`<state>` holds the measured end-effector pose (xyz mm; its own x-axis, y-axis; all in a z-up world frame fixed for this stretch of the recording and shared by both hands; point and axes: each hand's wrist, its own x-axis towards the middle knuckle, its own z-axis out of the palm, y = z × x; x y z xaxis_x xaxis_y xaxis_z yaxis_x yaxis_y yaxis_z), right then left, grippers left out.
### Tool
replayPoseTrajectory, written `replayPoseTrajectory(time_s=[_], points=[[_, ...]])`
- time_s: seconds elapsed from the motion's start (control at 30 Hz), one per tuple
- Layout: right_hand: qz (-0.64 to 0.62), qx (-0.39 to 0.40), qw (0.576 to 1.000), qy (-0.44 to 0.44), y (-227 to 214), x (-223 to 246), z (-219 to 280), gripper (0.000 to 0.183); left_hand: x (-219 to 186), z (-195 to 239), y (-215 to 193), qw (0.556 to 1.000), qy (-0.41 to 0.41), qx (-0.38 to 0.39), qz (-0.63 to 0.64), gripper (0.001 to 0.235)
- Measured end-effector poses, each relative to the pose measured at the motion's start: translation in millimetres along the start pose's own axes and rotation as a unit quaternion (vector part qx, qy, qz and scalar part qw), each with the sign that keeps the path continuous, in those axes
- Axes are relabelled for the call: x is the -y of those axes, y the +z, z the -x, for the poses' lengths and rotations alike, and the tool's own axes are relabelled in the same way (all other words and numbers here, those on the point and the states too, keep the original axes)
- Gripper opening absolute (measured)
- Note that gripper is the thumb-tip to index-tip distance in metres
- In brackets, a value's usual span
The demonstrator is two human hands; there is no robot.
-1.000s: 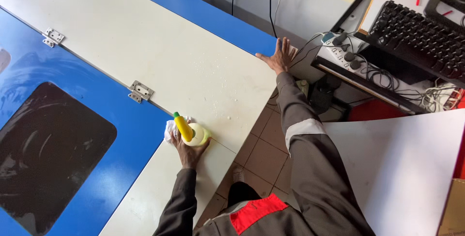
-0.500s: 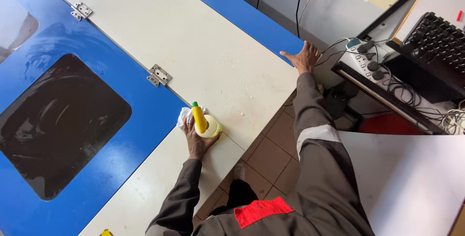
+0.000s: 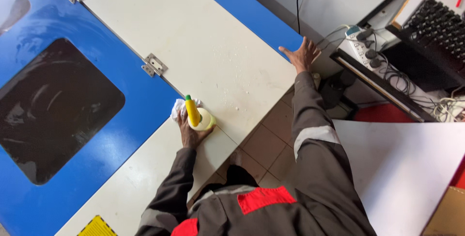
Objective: The person sprays a cleaning solution from a yellow spray bottle onto a blue and white machine surface and wipes it with a white cloth. They repeatedly spray and wipe different sections of the machine, including the top and side panels, using the cloth to remove residue.
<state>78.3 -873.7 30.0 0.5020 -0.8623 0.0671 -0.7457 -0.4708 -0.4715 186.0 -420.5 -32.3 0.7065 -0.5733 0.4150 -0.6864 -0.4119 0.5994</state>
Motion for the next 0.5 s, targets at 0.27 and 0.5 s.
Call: replayPoseTrajectory(time_s=[0.27,0.5], points=[[0.023,-0.039,0.999,-0.008,0,-3,12,0.137,1,5,-2,1.0,0.005,-0.016,0.006,0.107],[0.028,-0.026,0.999,-0.008,6,-11,11,0.139,0,6,-6,1.0,0.01,-0.016,0.012,0.109]])
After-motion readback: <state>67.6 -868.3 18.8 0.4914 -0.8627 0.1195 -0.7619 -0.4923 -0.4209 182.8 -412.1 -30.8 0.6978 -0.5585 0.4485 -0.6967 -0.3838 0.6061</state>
